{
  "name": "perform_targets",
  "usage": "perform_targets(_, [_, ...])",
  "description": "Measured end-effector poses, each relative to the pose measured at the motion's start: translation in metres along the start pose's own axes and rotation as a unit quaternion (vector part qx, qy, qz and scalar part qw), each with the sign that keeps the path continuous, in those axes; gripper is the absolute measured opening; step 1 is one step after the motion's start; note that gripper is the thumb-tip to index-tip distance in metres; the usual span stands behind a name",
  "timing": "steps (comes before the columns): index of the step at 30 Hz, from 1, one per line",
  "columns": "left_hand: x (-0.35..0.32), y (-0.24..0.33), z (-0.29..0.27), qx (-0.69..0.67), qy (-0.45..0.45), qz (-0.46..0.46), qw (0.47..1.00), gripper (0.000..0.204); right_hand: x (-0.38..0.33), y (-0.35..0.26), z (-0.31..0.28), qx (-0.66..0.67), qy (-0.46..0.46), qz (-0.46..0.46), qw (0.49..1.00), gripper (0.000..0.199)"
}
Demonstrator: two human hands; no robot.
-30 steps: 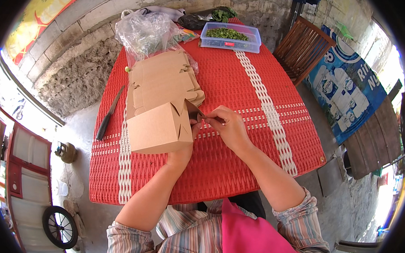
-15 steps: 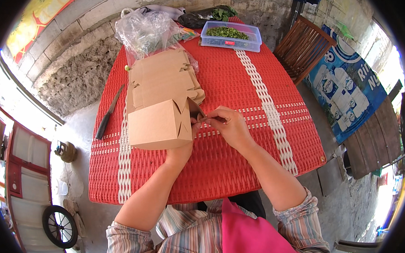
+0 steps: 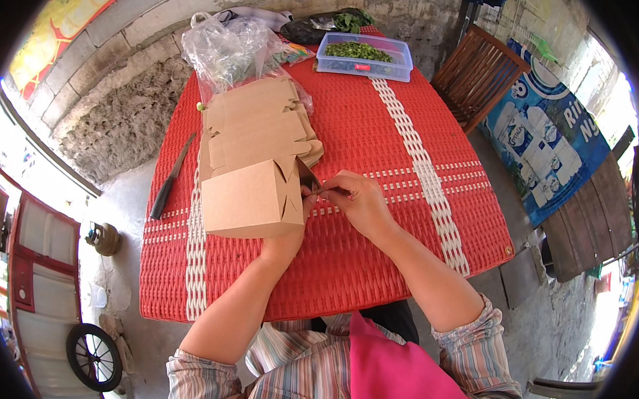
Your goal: The person assembles flat cardboard sheets into small rectangular boxes by hand. They fold the pre-cut cardboard along the score lines, tuck the side flaps into slots, and secure the structure to form a finished box. The process is repeated for multiple units on a red table.
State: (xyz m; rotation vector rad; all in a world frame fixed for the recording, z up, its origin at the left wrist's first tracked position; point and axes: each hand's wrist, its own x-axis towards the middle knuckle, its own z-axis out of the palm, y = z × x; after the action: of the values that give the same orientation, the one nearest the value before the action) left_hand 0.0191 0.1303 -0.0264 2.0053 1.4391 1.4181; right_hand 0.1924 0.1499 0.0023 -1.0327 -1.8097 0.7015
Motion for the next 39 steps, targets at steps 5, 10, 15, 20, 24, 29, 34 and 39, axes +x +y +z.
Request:
perform_targets(5, [-0.001, 0.0, 0.0, -0.057, -0.015, -0.043, 0.997, 0.009, 0.0, -0.001, 0.001, -0.006, 0.015, -0.004, 1.0, 0.01])
perform_targets(10, [0.004, -0.001, 0.004, -0.158, 0.027, -0.031, 0.987, 0.009, 0.0, 0.0, -0.001, -0.015, 0.013, 0.005, 1.0, 0.011])
perform_targets(15, [0.001, -0.01, -0.002, -0.256, -0.014, -0.125, 0.959, 0.011, -0.003, -0.012, -0.003, 0.026, 0.012, 0.09, 0.995, 0.012])
perform_targets(20, [0.002, -0.008, -0.002, -0.268, -0.005, -0.073, 0.961, 0.009, -0.003, -0.011, -0.003, -0.004, 0.003, 0.056, 0.998, 0.012])
perform_targets(24, [0.007, 0.0, -0.008, -0.119, -0.031, -0.004, 0.992, 0.01, -0.005, -0.006, -0.001, -0.016, 0.012, 0.009, 1.0, 0.013])
perform_targets(29, [0.007, -0.007, -0.008, -0.111, -0.032, 0.016, 0.993, 0.015, -0.006, -0.005, 0.0, -0.039, 0.01, -0.04, 0.998, 0.014])
perform_targets(34, [0.005, -0.003, -0.007, -0.13, -0.035, 0.021, 0.991, 0.017, -0.008, -0.006, 0.001, -0.042, 0.002, -0.049, 0.998, 0.012])
perform_targets(39, [0.004, 0.002, -0.007, -0.108, -0.04, -0.004, 0.993, 0.016, -0.009, -0.006, 0.004, -0.037, 0.022, -0.06, 0.997, 0.007])
